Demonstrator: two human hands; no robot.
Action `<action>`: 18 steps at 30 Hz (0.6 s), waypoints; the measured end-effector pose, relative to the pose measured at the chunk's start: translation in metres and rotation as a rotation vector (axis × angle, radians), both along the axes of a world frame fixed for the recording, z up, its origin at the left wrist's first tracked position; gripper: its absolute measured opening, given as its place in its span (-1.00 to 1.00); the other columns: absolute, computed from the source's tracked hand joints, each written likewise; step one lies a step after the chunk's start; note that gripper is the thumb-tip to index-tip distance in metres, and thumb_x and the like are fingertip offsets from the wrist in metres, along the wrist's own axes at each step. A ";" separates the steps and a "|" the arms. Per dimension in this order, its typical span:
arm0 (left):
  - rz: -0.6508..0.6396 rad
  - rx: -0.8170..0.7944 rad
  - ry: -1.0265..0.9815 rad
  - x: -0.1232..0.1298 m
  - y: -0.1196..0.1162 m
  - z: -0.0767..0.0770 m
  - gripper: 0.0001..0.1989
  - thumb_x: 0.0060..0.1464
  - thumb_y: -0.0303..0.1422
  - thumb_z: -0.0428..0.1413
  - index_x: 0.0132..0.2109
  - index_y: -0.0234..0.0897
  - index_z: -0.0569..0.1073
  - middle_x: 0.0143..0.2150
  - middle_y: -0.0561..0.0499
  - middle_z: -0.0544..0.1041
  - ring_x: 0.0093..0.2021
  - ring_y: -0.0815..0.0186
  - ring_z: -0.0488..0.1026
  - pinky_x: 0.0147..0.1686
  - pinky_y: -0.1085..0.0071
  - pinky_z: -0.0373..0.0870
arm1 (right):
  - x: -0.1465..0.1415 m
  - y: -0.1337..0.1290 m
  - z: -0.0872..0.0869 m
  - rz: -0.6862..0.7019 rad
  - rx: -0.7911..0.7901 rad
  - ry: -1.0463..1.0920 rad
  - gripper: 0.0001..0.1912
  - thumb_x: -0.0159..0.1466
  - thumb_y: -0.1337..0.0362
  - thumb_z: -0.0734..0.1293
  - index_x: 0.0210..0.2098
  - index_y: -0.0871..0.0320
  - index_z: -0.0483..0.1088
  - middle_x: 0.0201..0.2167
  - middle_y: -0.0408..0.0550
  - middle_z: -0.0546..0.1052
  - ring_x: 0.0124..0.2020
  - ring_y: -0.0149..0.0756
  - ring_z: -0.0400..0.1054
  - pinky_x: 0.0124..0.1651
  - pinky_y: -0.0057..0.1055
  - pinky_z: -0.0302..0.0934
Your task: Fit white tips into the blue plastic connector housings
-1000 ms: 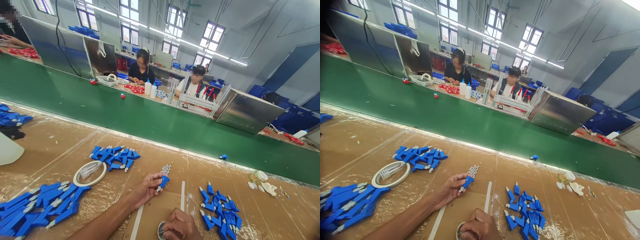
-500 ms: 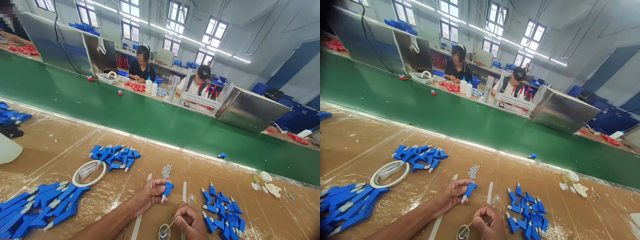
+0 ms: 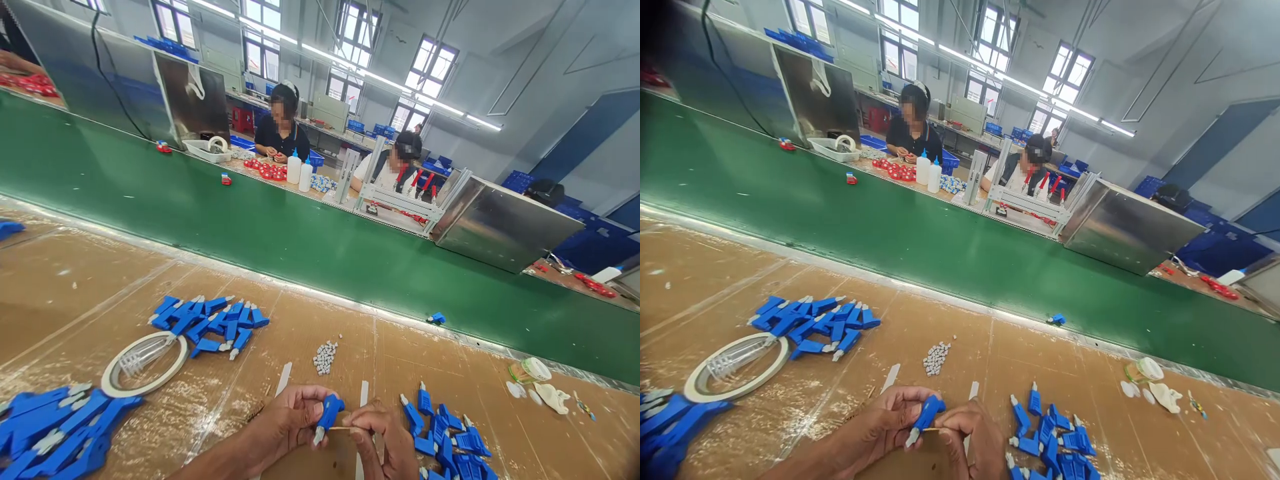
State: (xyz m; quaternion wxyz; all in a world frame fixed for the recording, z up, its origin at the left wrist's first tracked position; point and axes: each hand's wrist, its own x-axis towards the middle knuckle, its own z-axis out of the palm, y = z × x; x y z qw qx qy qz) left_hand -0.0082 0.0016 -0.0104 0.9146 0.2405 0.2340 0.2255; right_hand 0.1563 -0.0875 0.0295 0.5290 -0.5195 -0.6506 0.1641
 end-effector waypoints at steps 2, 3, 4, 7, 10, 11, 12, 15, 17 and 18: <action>-0.005 0.002 -0.004 0.000 0.000 0.001 -0.57 -0.26 -0.22 0.46 -0.21 -0.34 0.64 -0.37 -0.04 0.59 -0.49 0.37 0.50 -0.47 0.49 0.34 | -0.001 0.001 -0.001 -0.010 0.029 -0.040 -0.81 0.44 0.13 0.24 -0.20 0.04 0.44 -0.38 -0.06 0.62 -0.36 -0.24 0.49 -0.29 -0.33 0.34; -0.012 0.007 -0.006 0.000 0.000 0.001 -0.58 -0.25 -0.22 0.46 -0.22 -0.34 0.64 -0.37 -0.03 0.59 -0.49 0.37 0.49 -0.47 0.49 0.33 | -0.001 0.002 -0.002 -0.014 0.036 -0.054 -0.81 0.44 0.14 0.24 -0.20 0.04 0.44 -0.38 -0.05 0.62 -0.37 -0.24 0.49 -0.30 -0.33 0.34; -0.018 0.012 -0.008 0.000 0.000 0.002 -0.59 -0.25 -0.22 0.46 -0.22 -0.34 0.65 -0.37 -0.03 0.59 -0.49 0.38 0.49 -0.47 0.49 0.33 | -0.001 0.002 -0.003 -0.014 0.042 -0.064 -0.82 0.45 0.15 0.23 -0.19 0.04 0.43 -0.37 -0.06 0.62 -0.37 -0.24 0.49 -0.30 -0.33 0.34; -0.024 0.032 -0.013 0.000 0.001 0.002 -0.56 -0.26 -0.19 0.46 -0.22 -0.36 0.65 -0.39 -0.04 0.58 -0.49 0.38 0.48 -0.48 0.50 0.32 | -0.001 0.004 -0.007 -0.003 0.059 -0.090 -0.84 0.46 0.17 0.21 -0.16 0.02 0.40 -0.35 -0.09 0.61 -0.36 -0.27 0.50 -0.29 -0.35 0.35; -0.026 0.036 -0.010 0.000 0.001 0.002 -0.55 -0.26 -0.18 0.46 -0.22 -0.37 0.65 -0.39 -0.06 0.58 -0.48 0.37 0.47 -0.48 0.49 0.34 | 0.003 0.006 -0.012 0.033 0.102 -0.176 -0.87 0.47 0.22 0.19 -0.14 0.03 0.37 -0.35 -0.08 0.62 -0.36 -0.28 0.52 -0.30 -0.36 0.38; -0.026 0.033 -0.010 0.000 0.000 0.002 -0.56 -0.26 -0.19 0.46 -0.22 -0.37 0.65 -0.38 -0.06 0.59 -0.48 0.38 0.47 -0.48 0.49 0.35 | 0.004 0.005 -0.013 0.045 0.125 -0.218 -0.87 0.46 0.25 0.19 -0.13 0.04 0.37 -0.35 -0.06 0.63 -0.36 -0.27 0.53 -0.31 -0.35 0.38; -0.023 0.029 -0.011 0.000 0.000 0.001 -0.57 -0.25 -0.19 0.46 -0.23 -0.37 0.65 -0.38 -0.07 0.59 -0.48 0.38 0.47 -0.47 0.50 0.36 | 0.005 0.005 -0.015 0.053 0.151 -0.261 -0.87 0.46 0.28 0.19 -0.11 0.05 0.37 -0.34 -0.04 0.64 -0.36 -0.26 0.53 -0.32 -0.35 0.39; -0.015 0.019 -0.026 0.000 -0.001 0.001 -0.58 -0.24 -0.22 0.46 -0.23 -0.39 0.65 -0.39 -0.07 0.60 -0.50 0.40 0.46 -0.49 0.51 0.34 | 0.006 0.003 -0.017 0.061 0.231 -0.370 -0.83 0.41 0.35 0.23 -0.05 0.05 0.39 -0.34 -0.02 0.64 -0.42 -0.24 0.52 -0.39 -0.34 0.39; -0.009 0.015 -0.030 0.000 -0.001 0.001 -0.58 -0.24 -0.23 0.46 -0.23 -0.39 0.64 -0.41 -0.07 0.59 -0.51 0.40 0.46 -0.49 0.51 0.34 | 0.006 0.002 -0.016 0.072 0.278 -0.403 -0.80 0.38 0.38 0.25 -0.03 0.04 0.39 -0.37 -0.04 0.63 -0.49 -0.26 0.50 -0.45 -0.36 0.37; -0.011 0.015 -0.029 0.000 -0.001 0.000 -0.57 -0.25 -0.22 0.46 -0.23 -0.39 0.64 -0.41 -0.06 0.59 -0.51 0.39 0.47 -0.49 0.51 0.34 | 0.005 0.002 -0.015 0.073 0.289 -0.412 -0.79 0.38 0.39 0.25 -0.03 0.04 0.39 -0.38 -0.04 0.63 -0.51 -0.26 0.48 -0.47 -0.36 0.36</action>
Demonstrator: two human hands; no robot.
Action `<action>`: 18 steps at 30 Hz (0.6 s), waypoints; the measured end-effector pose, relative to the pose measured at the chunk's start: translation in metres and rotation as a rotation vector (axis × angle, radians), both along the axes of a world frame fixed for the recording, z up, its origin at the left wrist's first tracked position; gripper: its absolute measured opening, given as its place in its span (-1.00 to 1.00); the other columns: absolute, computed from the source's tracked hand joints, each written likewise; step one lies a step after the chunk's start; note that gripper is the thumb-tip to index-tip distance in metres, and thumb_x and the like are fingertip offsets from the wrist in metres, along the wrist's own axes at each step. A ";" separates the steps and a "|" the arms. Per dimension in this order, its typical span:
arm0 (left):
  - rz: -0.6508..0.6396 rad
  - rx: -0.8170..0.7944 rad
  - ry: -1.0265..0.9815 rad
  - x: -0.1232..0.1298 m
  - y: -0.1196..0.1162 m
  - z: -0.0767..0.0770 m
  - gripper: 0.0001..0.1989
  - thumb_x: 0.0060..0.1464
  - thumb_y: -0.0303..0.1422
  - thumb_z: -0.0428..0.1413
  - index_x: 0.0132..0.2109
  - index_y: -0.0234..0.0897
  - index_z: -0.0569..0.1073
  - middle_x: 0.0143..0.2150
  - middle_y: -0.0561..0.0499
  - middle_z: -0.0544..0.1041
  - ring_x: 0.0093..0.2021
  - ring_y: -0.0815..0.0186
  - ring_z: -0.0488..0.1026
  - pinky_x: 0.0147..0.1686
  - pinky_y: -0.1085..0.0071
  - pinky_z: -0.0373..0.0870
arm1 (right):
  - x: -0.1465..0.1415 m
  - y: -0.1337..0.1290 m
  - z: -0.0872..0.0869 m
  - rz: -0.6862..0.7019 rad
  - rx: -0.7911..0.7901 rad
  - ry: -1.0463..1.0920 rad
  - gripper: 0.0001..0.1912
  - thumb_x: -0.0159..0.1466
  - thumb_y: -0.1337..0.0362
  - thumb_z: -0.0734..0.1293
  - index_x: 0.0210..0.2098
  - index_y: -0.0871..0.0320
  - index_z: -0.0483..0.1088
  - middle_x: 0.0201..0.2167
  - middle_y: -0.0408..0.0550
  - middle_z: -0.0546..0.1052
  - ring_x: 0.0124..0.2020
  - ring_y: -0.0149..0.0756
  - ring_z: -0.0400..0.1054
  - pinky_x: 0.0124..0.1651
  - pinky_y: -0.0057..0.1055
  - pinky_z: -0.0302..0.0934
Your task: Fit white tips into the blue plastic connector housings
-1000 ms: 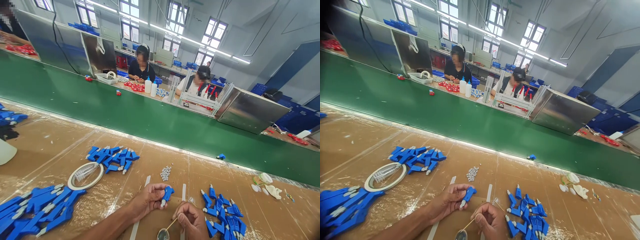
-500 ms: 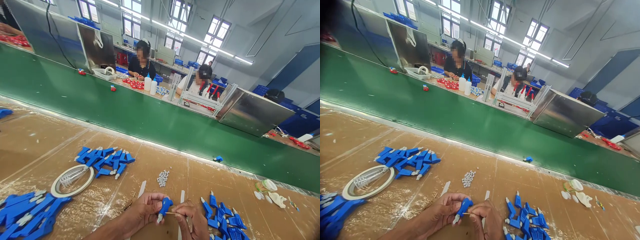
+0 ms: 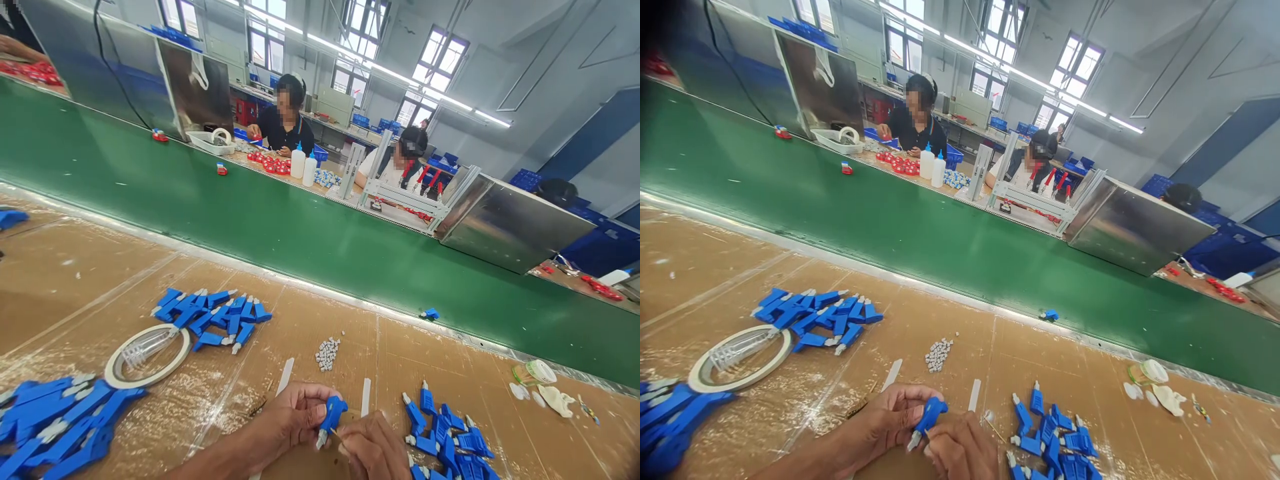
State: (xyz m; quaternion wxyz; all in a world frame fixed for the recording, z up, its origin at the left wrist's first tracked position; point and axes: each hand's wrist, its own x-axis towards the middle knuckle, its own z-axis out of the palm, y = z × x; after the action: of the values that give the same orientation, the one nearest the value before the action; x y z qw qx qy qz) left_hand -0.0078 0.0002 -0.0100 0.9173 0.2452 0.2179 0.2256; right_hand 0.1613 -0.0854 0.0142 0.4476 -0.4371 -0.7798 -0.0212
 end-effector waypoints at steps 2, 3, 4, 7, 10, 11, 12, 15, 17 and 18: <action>-0.004 0.005 0.008 0.000 0.000 0.000 -0.54 -0.28 -0.20 0.47 -0.22 -0.38 0.64 -0.41 -0.05 0.59 -0.52 0.39 0.47 -0.49 0.50 0.34 | -0.002 0.001 0.002 -0.014 0.011 -0.005 -0.79 0.39 0.41 0.23 -0.03 0.06 0.38 -0.40 -0.02 0.62 -0.51 -0.26 0.47 -0.48 -0.35 0.35; -0.007 0.008 0.016 0.000 0.001 0.000 -0.53 -0.30 -0.18 0.47 -0.22 -0.38 0.64 -0.41 -0.05 0.59 -0.51 0.39 0.47 -0.50 0.50 0.34 | -0.002 0.002 0.003 -0.023 0.015 -0.007 -0.79 0.39 0.41 0.21 -0.04 0.07 0.38 -0.40 -0.02 0.62 -0.51 -0.26 0.46 -0.48 -0.35 0.35; -0.011 0.012 0.025 0.000 0.001 0.000 -0.51 -0.31 -0.17 0.48 -0.22 -0.37 0.64 -0.40 -0.05 0.59 -0.51 0.39 0.46 -0.50 0.50 0.33 | -0.003 0.002 0.004 -0.026 0.021 -0.011 -0.80 0.40 0.41 0.20 -0.05 0.09 0.38 -0.41 -0.01 0.61 -0.51 -0.26 0.45 -0.48 -0.35 0.35; -0.014 0.021 0.032 0.000 0.002 0.000 -0.51 -0.32 -0.15 0.48 -0.23 -0.35 0.64 -0.40 -0.04 0.60 -0.51 0.39 0.46 -0.51 0.49 0.33 | -0.007 0.003 0.005 -0.017 0.036 -0.008 -0.82 0.42 0.40 0.18 -0.07 0.11 0.38 -0.42 -0.01 0.60 -0.50 -0.28 0.44 -0.46 -0.36 0.34; -0.019 0.032 0.016 0.000 0.001 0.002 -0.52 -0.31 -0.14 0.47 -0.23 -0.36 0.64 -0.40 -0.04 0.59 -0.52 0.40 0.45 -0.51 0.50 0.31 | -0.010 0.002 0.008 -0.036 0.004 0.046 -0.82 0.44 0.39 0.17 -0.08 0.10 0.38 -0.40 -0.02 0.61 -0.46 -0.29 0.46 -0.38 -0.34 0.35; -0.018 0.032 0.017 0.000 0.001 0.003 -0.52 -0.30 -0.14 0.47 -0.23 -0.36 0.64 -0.39 -0.04 0.59 -0.52 0.40 0.45 -0.51 0.49 0.31 | -0.009 0.001 0.010 -0.046 -0.028 0.073 -0.83 0.45 0.37 0.17 -0.09 0.09 0.38 -0.40 -0.03 0.61 -0.44 -0.29 0.47 -0.35 -0.34 0.35; -0.017 0.029 0.020 -0.001 0.001 0.003 -0.51 -0.30 -0.14 0.47 -0.23 -0.36 0.65 -0.39 -0.04 0.59 -0.51 0.40 0.45 -0.50 0.49 0.32 | -0.008 -0.001 0.013 -0.049 -0.066 0.104 -0.84 0.46 0.34 0.17 -0.11 0.07 0.38 -0.39 -0.04 0.62 -0.42 -0.28 0.48 -0.34 -0.34 0.36; -0.010 0.014 0.024 -0.003 0.001 0.005 -0.51 -0.31 -0.15 0.47 -0.21 -0.34 0.65 -0.40 -0.01 0.57 -0.50 0.39 0.46 -0.44 0.46 0.36 | 0.004 -0.007 0.019 -0.019 -0.179 0.223 -0.88 0.45 0.26 0.22 -0.12 0.01 0.39 -0.36 -0.06 0.64 -0.40 -0.27 0.50 -0.34 -0.36 0.38; -0.012 0.010 0.012 -0.003 0.001 0.004 -0.51 -0.32 -0.16 0.48 -0.21 -0.34 0.65 -0.44 0.00 0.56 -0.52 0.40 0.45 -0.43 0.46 0.36 | 0.014 -0.014 0.018 0.033 -0.227 0.270 -0.88 0.44 0.22 0.23 -0.09 -0.01 0.39 -0.36 -0.07 0.65 -0.42 -0.26 0.51 -0.37 -0.36 0.39; -0.014 0.009 0.007 -0.004 0.002 0.004 -0.51 -0.32 -0.16 0.48 -0.21 -0.34 0.65 -0.44 -0.01 0.56 -0.52 0.40 0.45 -0.44 0.47 0.35 | 0.018 -0.018 0.014 0.066 -0.265 0.256 -0.88 0.44 0.20 0.23 -0.10 -0.03 0.41 -0.38 -0.09 0.65 -0.43 -0.26 0.52 -0.39 -0.37 0.40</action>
State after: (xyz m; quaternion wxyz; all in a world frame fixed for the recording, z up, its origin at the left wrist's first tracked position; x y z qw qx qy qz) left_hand -0.0116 0.0020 -0.0064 0.9169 0.2518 0.2185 0.2194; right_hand 0.1798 -0.1038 0.0286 0.4823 -0.4656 -0.7263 0.1522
